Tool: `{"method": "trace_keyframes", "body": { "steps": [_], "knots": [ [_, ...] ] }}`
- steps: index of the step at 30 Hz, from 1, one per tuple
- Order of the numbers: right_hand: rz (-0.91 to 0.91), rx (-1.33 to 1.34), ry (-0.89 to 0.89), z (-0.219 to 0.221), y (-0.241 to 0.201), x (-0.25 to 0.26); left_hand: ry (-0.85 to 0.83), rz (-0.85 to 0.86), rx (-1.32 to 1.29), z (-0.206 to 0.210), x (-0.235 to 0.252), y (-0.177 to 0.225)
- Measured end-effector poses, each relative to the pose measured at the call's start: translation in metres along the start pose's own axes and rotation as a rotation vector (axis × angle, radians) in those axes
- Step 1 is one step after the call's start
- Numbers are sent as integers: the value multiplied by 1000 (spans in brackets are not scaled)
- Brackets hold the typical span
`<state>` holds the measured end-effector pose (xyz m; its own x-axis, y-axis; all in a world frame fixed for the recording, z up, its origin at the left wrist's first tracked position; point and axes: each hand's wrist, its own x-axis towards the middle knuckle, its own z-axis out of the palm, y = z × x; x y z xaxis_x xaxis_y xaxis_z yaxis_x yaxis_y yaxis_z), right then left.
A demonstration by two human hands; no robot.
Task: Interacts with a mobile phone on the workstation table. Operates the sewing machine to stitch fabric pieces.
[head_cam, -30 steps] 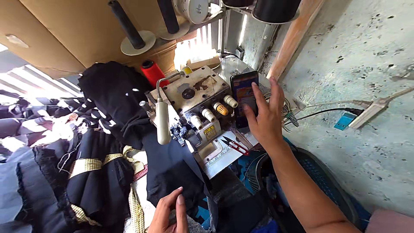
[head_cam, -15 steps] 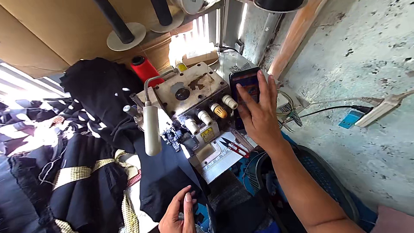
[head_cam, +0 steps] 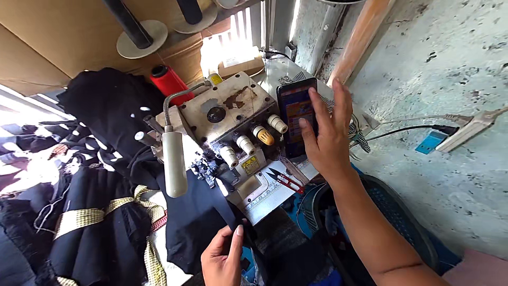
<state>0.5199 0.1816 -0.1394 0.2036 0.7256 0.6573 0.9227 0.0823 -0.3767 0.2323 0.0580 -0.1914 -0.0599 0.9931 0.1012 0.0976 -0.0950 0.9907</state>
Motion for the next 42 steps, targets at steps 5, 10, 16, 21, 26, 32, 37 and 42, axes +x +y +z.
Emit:
{"method": "trace_keyframes", "body": {
  "steps": [5, 10, 16, 21, 26, 32, 37, 42],
  "knots": [
    [6, 142, 85, -4, -1, -17, -98, -128, -179, -10, -10, 5],
    [27, 664, -66, 8, -52, -91, -117, -235, -152, -17, -15, 11],
    [258, 1212, -731, 30, -121, -138, -168, -286, -444, -20, -16, 22],
    [329, 1166, -791, 17, -120, -155, -57, -328, -227, -16, -33, 2],
    [340, 1238, -875, 0, -106, -174, -79, -344, -237, -8, -58, -19],
    [548, 1298, -863, -5, -102, -183, -93, -360, -198, -11, -62, -22],
    [557, 1269, -863, -12, -101, -182, -119, -340, -131, -9, -63, -21],
    [582, 1281, -907, -12, -97, -181, -134, -324, -153, -10, -65, -17]
  ]
}}
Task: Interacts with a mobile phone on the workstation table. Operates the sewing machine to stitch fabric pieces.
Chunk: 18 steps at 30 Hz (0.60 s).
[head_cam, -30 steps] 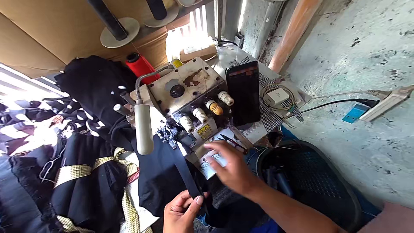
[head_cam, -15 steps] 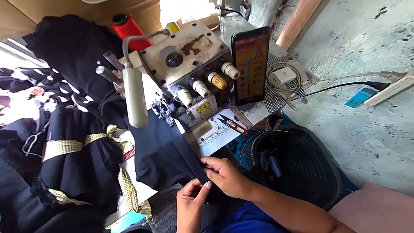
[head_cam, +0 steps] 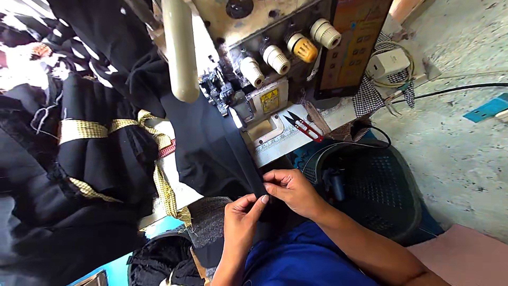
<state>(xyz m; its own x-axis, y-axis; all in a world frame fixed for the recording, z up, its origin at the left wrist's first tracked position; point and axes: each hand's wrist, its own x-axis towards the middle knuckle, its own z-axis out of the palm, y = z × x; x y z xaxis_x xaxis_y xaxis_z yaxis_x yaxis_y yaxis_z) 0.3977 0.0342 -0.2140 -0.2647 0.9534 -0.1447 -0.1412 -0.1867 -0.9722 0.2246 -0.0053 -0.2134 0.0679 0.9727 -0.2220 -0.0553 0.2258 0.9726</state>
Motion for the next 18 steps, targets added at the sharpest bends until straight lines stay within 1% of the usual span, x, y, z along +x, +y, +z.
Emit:
{"method": "trace_keyframes", "body": {
  "steps": [5, 8, 10, 11, 12, 14, 15, 16, 18],
  "knots": [
    [-42, -8, -83, -4, -4, -3, -14, 13, -2, -1, -4, 2],
    [-106, -60, -90, -5, -8, -5, -4, 14, 7, 0, -3, 1],
    [-162, -113, -61, -2, -10, -5, -10, 37, 32, 0, -2, 3],
    [-181, -142, -37, 0, -10, -5, -26, 73, 105, -1, -2, 5],
    [-196, -169, -12, 2, -10, -5, -54, 135, 260, -6, -1, 11],
    [-206, -194, -6, 2, -13, -4, -132, 306, 753, -22, 2, 38],
    [-204, -181, -20, 2, -15, -4, -147, 383, 897, -31, 5, 58],
    [-194, -147, -38, 1, -16, -4, -135, 445, 918, -38, 8, 78],
    [-163, -50, -78, 1, -21, -5, -28, 587, 820, -40, 22, 108]
  ]
}}
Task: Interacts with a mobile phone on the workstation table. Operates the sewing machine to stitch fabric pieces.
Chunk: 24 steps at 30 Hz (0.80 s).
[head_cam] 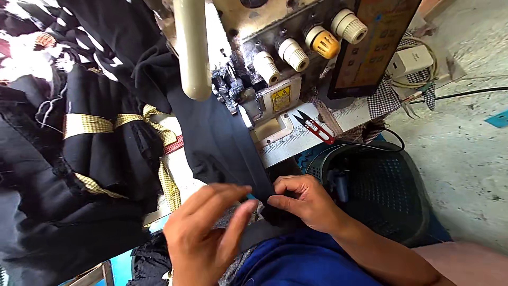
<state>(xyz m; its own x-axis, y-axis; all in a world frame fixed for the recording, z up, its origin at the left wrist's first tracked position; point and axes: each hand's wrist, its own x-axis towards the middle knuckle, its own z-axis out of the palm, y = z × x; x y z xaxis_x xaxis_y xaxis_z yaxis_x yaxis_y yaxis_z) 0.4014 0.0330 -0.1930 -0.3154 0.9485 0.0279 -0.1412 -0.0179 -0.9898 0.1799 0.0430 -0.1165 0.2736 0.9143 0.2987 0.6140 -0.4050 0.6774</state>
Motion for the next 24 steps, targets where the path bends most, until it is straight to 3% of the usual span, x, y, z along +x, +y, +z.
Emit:
{"method": "trace_keyframes", "body": {
  "steps": [5, 8, 14, 24],
  "knots": [
    [-1, 181, -25, -3, -6, -3, 178, 44, 286, 31, 38, -28],
    [41, 178, -10, -8, 7, 2, 252, 53, 278, 38, 39, -40],
    [-11, 88, 17, -7, 5, 34, 124, 69, 233, 13, 65, -59],
    [-95, -31, 96, 0, 0, 71, 49, 78, 241, -7, 105, -84]
  ]
}}
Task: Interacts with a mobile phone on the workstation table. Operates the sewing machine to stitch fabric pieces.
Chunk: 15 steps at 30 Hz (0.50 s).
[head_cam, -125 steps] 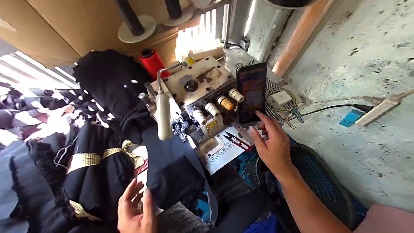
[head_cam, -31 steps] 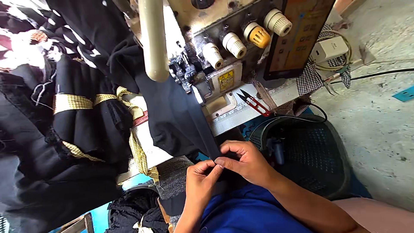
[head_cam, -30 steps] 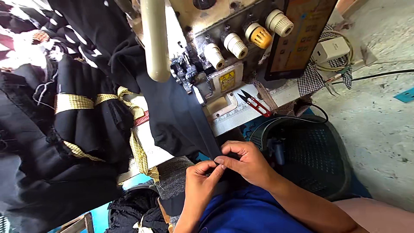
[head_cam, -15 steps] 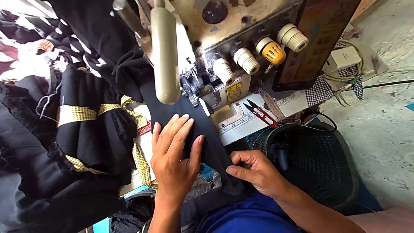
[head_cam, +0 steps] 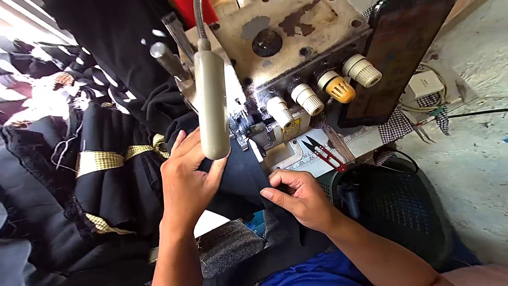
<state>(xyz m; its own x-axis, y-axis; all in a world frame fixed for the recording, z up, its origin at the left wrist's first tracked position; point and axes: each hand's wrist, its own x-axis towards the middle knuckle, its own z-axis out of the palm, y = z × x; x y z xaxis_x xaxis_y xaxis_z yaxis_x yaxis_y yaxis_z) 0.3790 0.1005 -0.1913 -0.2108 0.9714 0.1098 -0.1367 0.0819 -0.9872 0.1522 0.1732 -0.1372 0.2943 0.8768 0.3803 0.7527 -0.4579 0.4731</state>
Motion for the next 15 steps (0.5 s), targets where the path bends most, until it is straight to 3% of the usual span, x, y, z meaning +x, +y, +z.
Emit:
{"method": "trace_keyframes", "body": {
  "steps": [9, 12, 15],
  "knots": [
    [-108, -212, 92, 7, 6, 14, 7, 25, 4, -5, 11, -12],
    [-177, -548, 161, -12, -4, -3, 124, 39, 5, -15, -20, 3],
    [-116, -941, 335, -50, -10, -29, 268, -71, -122, -22, -74, -8]
  ]
}}
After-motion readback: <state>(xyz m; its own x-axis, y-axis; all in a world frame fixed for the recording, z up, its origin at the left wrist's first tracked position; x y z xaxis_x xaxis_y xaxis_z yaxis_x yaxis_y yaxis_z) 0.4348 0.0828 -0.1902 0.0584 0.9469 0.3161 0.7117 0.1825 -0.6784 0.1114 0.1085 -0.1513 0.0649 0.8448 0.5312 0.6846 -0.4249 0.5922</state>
